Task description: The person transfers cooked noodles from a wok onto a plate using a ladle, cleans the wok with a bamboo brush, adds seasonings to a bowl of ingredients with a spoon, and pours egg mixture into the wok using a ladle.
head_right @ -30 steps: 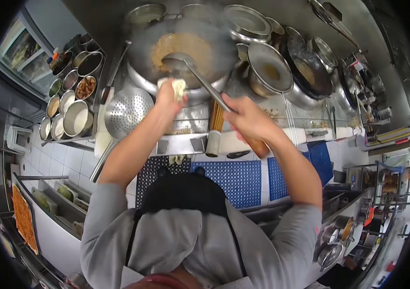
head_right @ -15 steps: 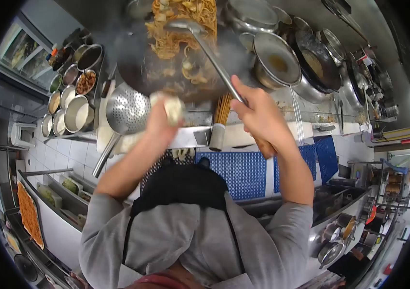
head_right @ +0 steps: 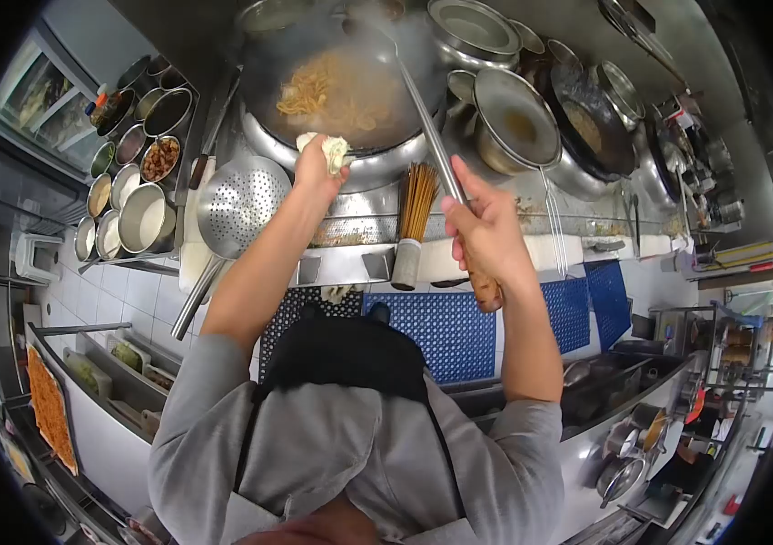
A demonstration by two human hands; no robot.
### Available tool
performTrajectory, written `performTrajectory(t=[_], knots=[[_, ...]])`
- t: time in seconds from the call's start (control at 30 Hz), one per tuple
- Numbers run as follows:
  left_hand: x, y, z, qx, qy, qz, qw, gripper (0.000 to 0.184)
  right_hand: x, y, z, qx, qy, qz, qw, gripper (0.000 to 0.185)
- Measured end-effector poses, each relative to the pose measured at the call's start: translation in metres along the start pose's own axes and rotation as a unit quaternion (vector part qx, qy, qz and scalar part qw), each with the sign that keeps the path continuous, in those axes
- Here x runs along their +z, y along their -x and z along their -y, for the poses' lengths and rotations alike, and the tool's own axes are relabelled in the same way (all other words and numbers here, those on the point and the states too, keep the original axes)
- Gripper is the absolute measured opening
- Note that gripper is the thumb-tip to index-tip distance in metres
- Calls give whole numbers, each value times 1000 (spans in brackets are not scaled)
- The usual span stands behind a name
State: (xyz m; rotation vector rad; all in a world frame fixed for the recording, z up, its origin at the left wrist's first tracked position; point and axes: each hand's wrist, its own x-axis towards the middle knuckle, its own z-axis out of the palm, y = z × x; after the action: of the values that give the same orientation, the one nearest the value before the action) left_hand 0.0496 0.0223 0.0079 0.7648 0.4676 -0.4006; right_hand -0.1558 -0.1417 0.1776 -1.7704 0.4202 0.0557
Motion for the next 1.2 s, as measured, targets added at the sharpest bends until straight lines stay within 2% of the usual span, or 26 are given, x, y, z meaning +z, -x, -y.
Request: performTrajectory(t=[0.13, 0.27, 0.33, 0.4, 0.47, 0.57, 0.63, 0.7, 0.73, 0.9, 0.93, 1.0, 1.07, 1.17, 1.2], knots=[[-10, -13, 9, 4, 3, -7, 1000, 20, 18, -33, -16, 7, -84, 64, 994, 60], [-6, -34, 8, -6, -8, -18, 1000, 20, 31, -69, -17, 59, -207, 154, 964, 59], [-3, -36, 6, -12, -25, -26, 999, 22, 34, -89, -20, 88, -203, 183, 958, 58], [-7, -38, -1, -62, -47, 20, 997, 22, 26, -91, -20, 113, -189, 211, 952, 59], [-11, -40, -11, -107, -67, 61, 990, 21, 13, -77, -14, 112, -77, 192, 972, 61], [-7, -55, -5, -82, -56, 7, 995, 20, 1, -57, -1, 108, 56, 171, 978, 65], [-4, -30, 0, -64, -23, -12, 998, 20, -2, -45, 11, 96, 138, 153, 974, 68], [10, 5, 3, -60, 13, 8, 998, 20, -10, -41, 19, 67, 233, 120, 963, 68], [14, 28, 1, -73, -11, 37, 997, 20, -12, -40, 21, 53, 273, 107, 955, 67], [1, 6, 6, -30, 28, -7, 999, 20, -14, -44, 1, -25, 430, 71, 900, 62], [5, 23, 5, -36, 23, 2, 999, 21, -9, -34, 8, -15, 411, 37, 911, 62], [12, 62, -1, -46, -8, 14, 999, 22, -7, -34, 12, -12, 365, 36, 930, 61], [-3, 27, 10, -34, 7, 8, 999, 21, 0, -24, 12, 25, 301, 44, 952, 62], [2, 7, 5, -23, 15, 4, 1000, 21, 11, -26, 15, 40, 79, 109, 990, 62], [8, 30, 1, -23, 9, 5, 1000, 21, 17, -28, 19, 43, 28, 132, 990, 60]])
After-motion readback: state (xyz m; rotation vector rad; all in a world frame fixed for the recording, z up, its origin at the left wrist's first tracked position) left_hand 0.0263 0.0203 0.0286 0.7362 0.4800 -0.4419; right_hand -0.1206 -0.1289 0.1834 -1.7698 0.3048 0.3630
